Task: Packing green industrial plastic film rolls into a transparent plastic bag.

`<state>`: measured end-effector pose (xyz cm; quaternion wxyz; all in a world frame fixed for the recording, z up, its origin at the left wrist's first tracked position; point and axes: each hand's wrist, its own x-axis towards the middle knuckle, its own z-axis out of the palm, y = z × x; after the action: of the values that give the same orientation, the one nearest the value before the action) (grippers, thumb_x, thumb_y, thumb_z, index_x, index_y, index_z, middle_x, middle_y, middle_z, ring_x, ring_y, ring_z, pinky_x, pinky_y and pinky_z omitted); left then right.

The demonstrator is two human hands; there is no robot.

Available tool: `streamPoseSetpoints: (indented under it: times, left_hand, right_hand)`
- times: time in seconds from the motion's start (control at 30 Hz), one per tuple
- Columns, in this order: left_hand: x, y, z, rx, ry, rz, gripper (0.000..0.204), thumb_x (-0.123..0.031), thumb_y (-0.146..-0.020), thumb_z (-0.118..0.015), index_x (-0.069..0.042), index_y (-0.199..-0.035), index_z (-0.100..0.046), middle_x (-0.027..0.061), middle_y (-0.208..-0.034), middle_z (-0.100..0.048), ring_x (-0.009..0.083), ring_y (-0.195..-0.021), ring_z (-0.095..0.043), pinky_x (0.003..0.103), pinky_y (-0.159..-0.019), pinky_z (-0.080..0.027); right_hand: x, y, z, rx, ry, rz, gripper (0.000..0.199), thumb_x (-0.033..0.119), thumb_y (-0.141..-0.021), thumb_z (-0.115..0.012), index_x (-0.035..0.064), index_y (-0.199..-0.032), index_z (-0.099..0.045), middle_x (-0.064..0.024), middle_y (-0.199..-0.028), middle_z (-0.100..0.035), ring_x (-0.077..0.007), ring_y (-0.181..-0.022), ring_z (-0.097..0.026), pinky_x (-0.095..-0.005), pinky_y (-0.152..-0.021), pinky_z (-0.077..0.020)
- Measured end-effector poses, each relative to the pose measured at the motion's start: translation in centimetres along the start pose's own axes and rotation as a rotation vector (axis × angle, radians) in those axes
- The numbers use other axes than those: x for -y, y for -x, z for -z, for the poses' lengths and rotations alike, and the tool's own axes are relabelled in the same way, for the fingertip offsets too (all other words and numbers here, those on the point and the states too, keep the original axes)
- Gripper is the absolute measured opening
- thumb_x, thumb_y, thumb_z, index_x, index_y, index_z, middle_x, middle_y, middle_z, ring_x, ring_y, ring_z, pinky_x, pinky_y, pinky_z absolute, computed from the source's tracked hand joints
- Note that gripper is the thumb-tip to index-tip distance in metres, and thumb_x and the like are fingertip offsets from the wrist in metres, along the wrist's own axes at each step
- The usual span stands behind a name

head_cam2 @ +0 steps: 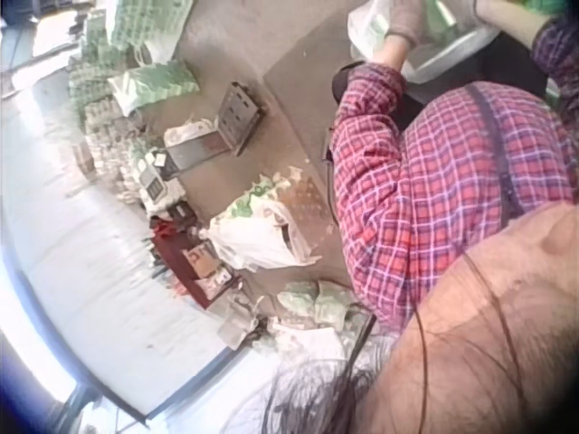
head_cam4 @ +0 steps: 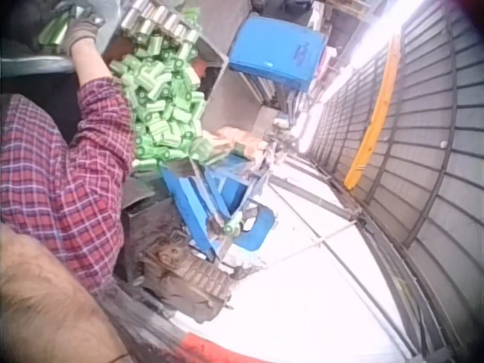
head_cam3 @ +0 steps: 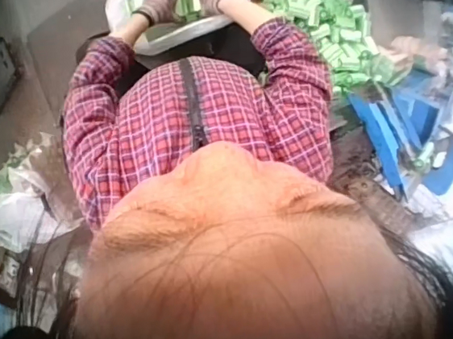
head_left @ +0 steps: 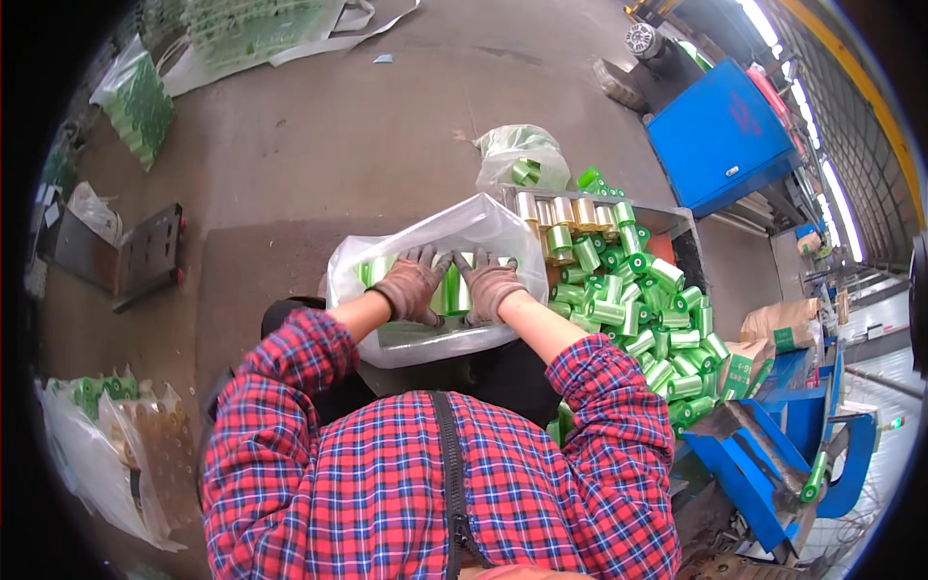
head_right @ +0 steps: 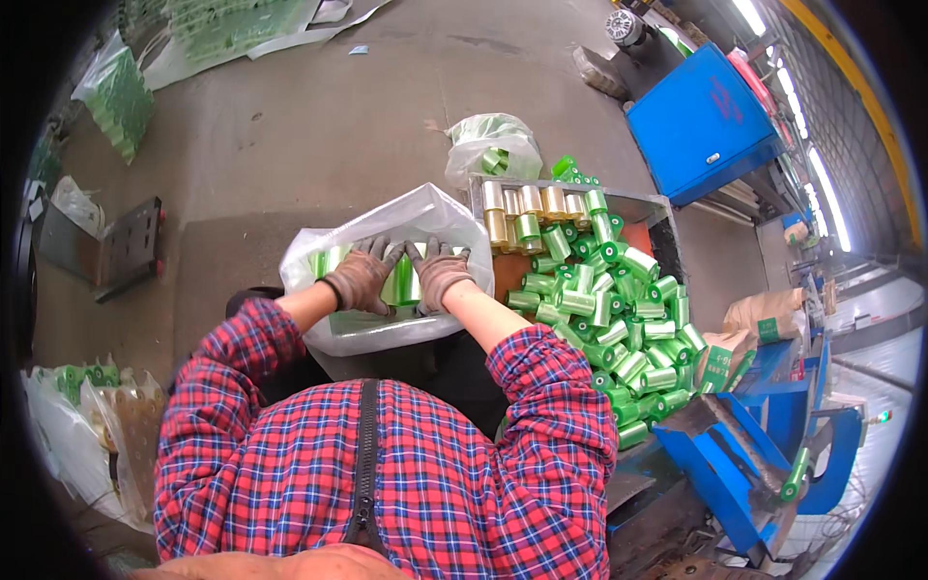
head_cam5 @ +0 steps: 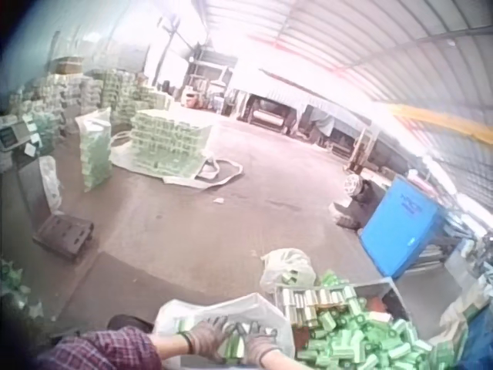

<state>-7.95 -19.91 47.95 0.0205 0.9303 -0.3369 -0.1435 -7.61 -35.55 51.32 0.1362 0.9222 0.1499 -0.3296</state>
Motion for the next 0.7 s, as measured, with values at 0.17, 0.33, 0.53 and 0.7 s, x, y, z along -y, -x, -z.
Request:
streamPoseSetpoints:
  times: [0.17, 0.33, 0.53, 0.7]
  left_hand:
    - [0.2, 0.2, 0.0, 0.008, 0.112, 0.079, 0.112, -0.043, -0.052, -0.077, -0.003, -0.138, -0.017, 0.0270, -0.120, -0.047, 0.0357, -0.101, -0.055, 0.039, -0.086, -0.043]
    - [2.1, 0.9, -1.8, -0.110, 0.022, -0.037, 0.112, -0.052, -0.054, -0.073, -0.003, -0.138, -0.019, 0.0288, -0.132, -0.033, 0.0374, -0.122, -0.037, 0.043, -0.099, -0.033]
    - [6.7, 13.4, 13.8, 0.001, -0.302, -0.018, 0.092, -0.051, -0.052, -0.070, 0.001, -0.123, -0.045, 0.0221, -0.125, -0.046, 0.0315, -0.121, -0.040, 0.037, -0.103, -0.029]
    - [5.4, 18.3, 16.9, -0.238, -0.076, 0.103, 0.060, -0.023, -0.059, -0.067, 0.002, -0.112, -0.052, 0.0214, -0.116, -0.051, 0.0374, -0.118, -0.039, 0.042, -0.101, -0.029]
  right_hand:
    - [-0.5, 1.0, -0.6, -0.011, -0.043, 0.044, 0.113, 0.040, -0.062, -0.074, 0.0221, -0.142, 0.004, -0.0203, -0.146, -0.003, -0.0329, -0.133, -0.019, -0.0581, -0.103, -0.0183]
    - [-3.2, 1.5, -0.6, -0.155, 0.054, 0.101, 0.109, 0.037, -0.062, -0.073, 0.0228, -0.142, -0.001, -0.0184, -0.146, -0.006, -0.0330, -0.132, -0.022, -0.0515, -0.105, -0.0187]
    - [-9.0, 8.4, 4.4, -0.268, 0.551, 0.078, 0.093, 0.032, -0.061, -0.073, 0.0217, -0.139, -0.023, -0.0127, -0.139, -0.032, -0.0254, -0.129, -0.030, -0.0392, -0.103, -0.0288]
    - [-10.6, 9.2, 5.8, -0.713, 0.009, 0.051, 0.062, 0.038, -0.068, -0.068, 0.0159, -0.122, -0.049, -0.0138, -0.114, -0.056, -0.0295, -0.108, -0.052, -0.0384, -0.092, -0.0398]
